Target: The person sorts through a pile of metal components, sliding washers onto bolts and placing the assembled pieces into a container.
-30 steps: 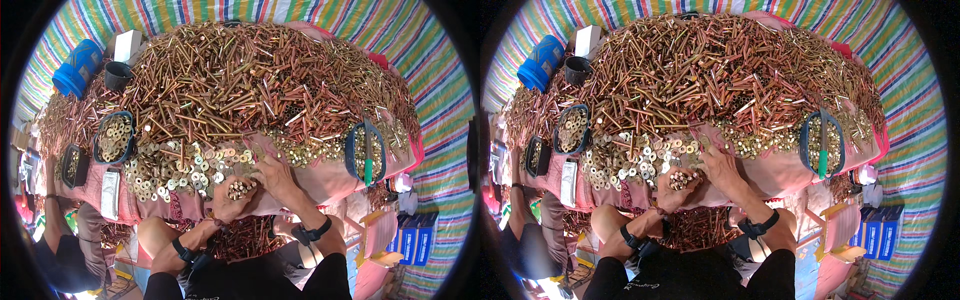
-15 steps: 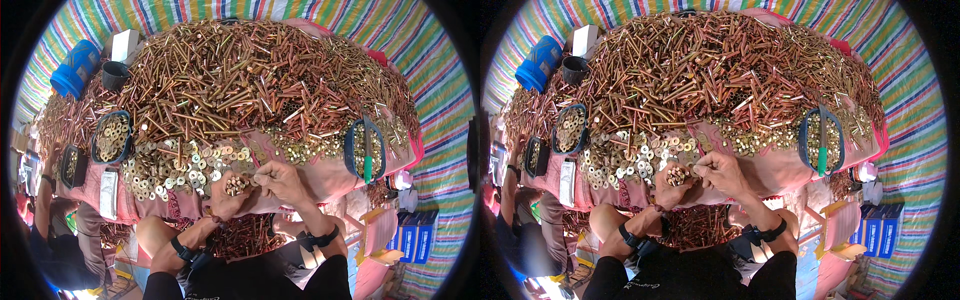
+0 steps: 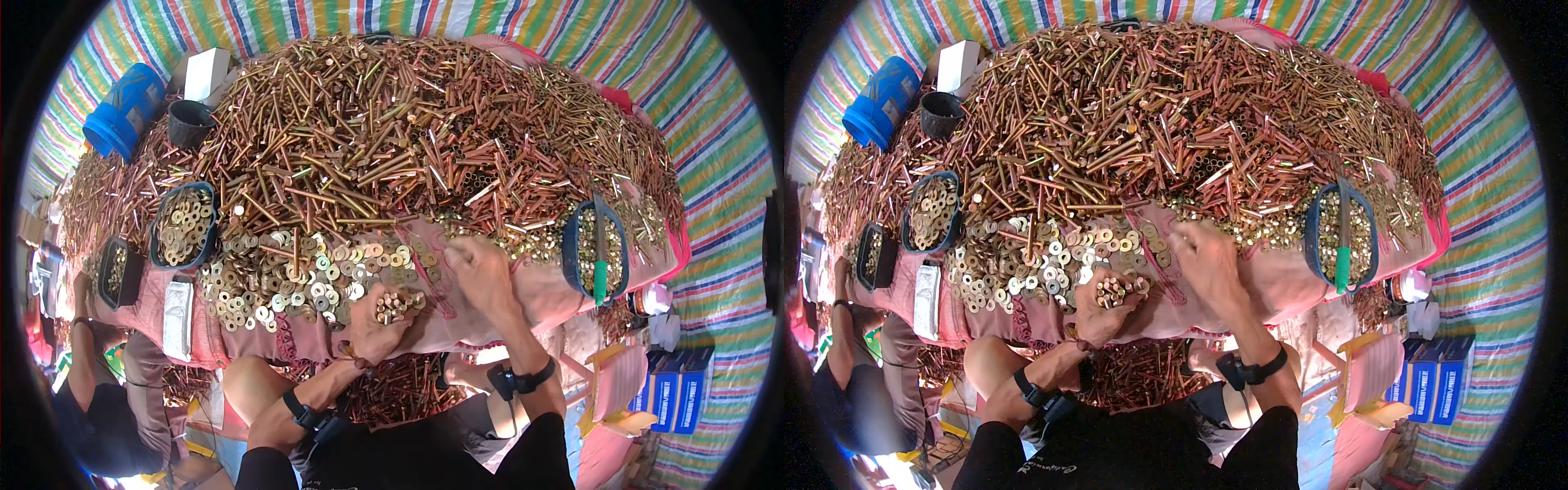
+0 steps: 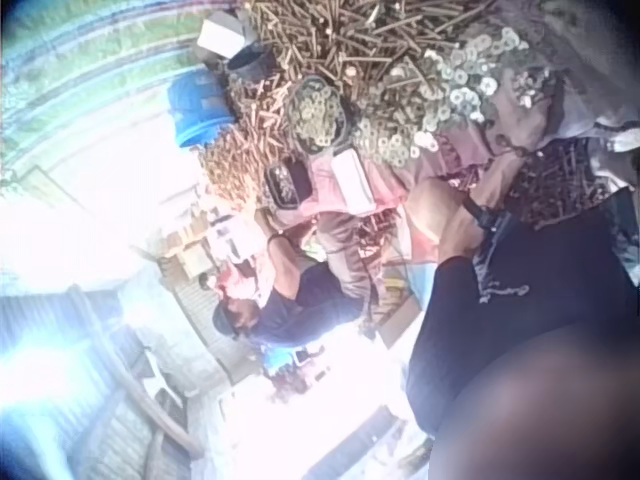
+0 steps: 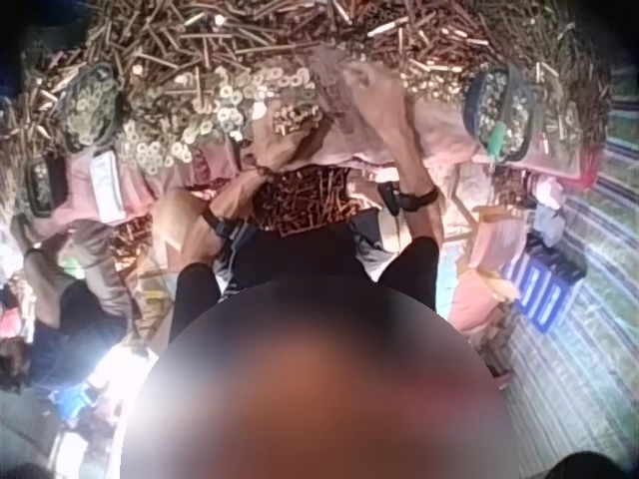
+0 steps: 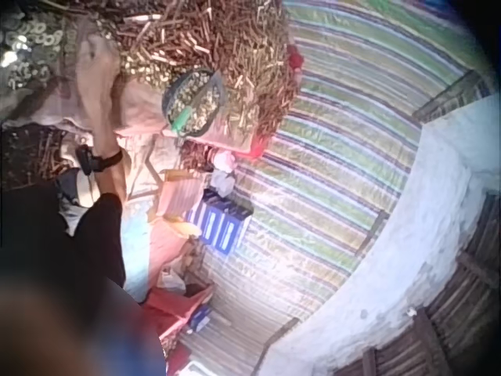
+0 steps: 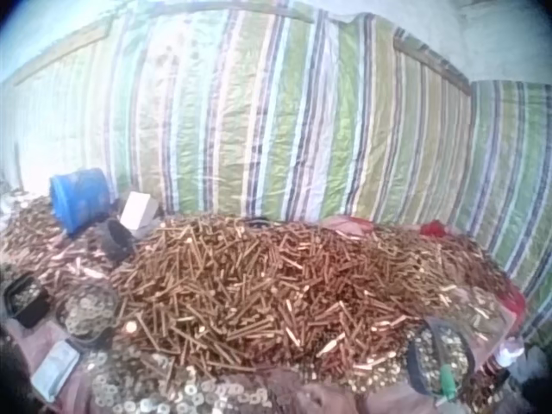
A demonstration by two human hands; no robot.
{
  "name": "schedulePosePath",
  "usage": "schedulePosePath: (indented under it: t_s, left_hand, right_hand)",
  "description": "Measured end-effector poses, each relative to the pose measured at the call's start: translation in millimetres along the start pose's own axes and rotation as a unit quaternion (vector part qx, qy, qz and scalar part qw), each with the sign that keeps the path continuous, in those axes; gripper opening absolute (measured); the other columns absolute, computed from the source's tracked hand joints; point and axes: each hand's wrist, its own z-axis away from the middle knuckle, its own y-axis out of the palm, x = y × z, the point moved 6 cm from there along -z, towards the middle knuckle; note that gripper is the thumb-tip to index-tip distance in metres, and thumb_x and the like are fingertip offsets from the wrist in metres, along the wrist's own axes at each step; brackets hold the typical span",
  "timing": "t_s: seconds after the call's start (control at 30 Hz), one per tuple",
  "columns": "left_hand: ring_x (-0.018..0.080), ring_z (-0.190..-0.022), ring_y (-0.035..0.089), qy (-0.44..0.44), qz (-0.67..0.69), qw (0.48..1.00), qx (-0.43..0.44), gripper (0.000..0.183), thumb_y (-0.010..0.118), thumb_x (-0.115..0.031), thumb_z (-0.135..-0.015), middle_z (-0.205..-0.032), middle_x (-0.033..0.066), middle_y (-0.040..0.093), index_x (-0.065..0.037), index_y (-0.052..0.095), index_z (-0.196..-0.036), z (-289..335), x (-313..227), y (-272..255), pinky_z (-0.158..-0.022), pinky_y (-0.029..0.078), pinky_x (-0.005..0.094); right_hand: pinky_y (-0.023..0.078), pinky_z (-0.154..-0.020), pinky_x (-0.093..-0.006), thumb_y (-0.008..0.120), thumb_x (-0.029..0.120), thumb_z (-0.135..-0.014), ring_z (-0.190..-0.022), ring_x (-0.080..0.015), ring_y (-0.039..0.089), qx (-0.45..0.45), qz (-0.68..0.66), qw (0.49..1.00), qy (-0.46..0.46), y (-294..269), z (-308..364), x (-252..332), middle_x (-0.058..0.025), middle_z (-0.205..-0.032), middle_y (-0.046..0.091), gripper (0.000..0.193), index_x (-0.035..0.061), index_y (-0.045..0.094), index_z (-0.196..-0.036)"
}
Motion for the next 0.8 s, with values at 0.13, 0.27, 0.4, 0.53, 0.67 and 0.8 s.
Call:
schedulePosePath:
  t_s: [0.13,0.27,0.4,0.53,0.67,0.8]
  left_hand:
    - [0.0111,-0.085,0.067,-0.003,0.028,0.999,0.017,0.025,0.072,0.002,-0.078,-0.093,0.0079,0.073,-0.002,0.063,-0.101,1,5,3,-0.075,0.053,0.0271]
    - [0.0143,-0.086,0.070,-0.006,0.031,0.999,0.031,0.027,0.079,0.002,-0.077,-0.096,0.0094,0.074,-0.003,0.062,-0.098,0,5,6,-0.075,0.055,0.0285]
    - [0.0124,-0.091,0.067,-0.005,0.034,0.999,0.036,0.029,0.068,0.003,-0.076,-0.100,0.0090,0.073,-0.001,0.061,-0.103,0,4,2,-0.080,0.053,0.0267]
    - [0.0133,-0.092,0.067,-0.009,0.041,0.998,0.044,0.029,0.067,0.004,-0.076,-0.102,0.0102,0.073,-0.001,0.061,-0.104,0,2,3,-0.081,0.053,0.0272]
    - [0.0138,-0.092,0.068,-0.033,0.051,0.998,0.035,0.027,0.067,0.004,-0.078,-0.102,0.0111,0.074,-0.002,0.061,-0.104,-1,-4,5,-0.082,0.053,0.0277]
    - [0.0134,-0.087,0.069,0.002,0.065,0.998,0.017,0.024,0.070,0.001,-0.080,-0.098,0.0097,0.075,-0.002,0.062,-0.103,-2,-3,4,-0.076,0.054,0.0281]
  right_hand:
    - [0.055,-0.068,-0.0507,0.069,0.015,-0.088,-0.079,-0.0412,0.070,-0.039,0.118,0.992,0.017,6,-28,-34,-0.0239,-0.084,0.070,0.021,0.0023,0.071,-0.104]
    - [0.054,-0.074,-0.0501,0.068,0.015,-0.086,-0.074,-0.0415,0.069,0.009,0.228,0.971,0.069,17,-39,-53,-0.0237,-0.077,0.069,0.029,0.0061,0.071,-0.113]
    - [0.054,-0.076,-0.0514,0.069,0.018,-0.084,-0.079,-0.0419,0.069,0.003,0.237,0.970,0.060,14,-46,-51,-0.0248,-0.081,0.070,0.026,0.0061,0.071,-0.108]
    - [0.053,-0.057,-0.0332,0.074,0.013,-0.086,-0.062,-0.0210,0.067,-0.116,0.086,0.989,-0.040,-8,-33,-30,-0.0127,-0.074,0.070,0.019,0.0050,0.070,-0.103]
    - [0.050,-0.054,-0.0263,0.077,0.014,-0.088,-0.065,-0.0134,0.066,-0.057,-0.304,0.935,0.176,-16,-15,-33,-0.0112,-0.084,0.070,0.025,0.0012,0.064,-0.106]
    - [0.053,-0.057,-0.0234,0.070,0.009,-0.094,-0.071,-0.0135,0.068,-0.011,-0.483,0.852,0.200,0,5,-20,-0.0082,-0.087,0.069,0.023,0.0004,0.061,-0.113]
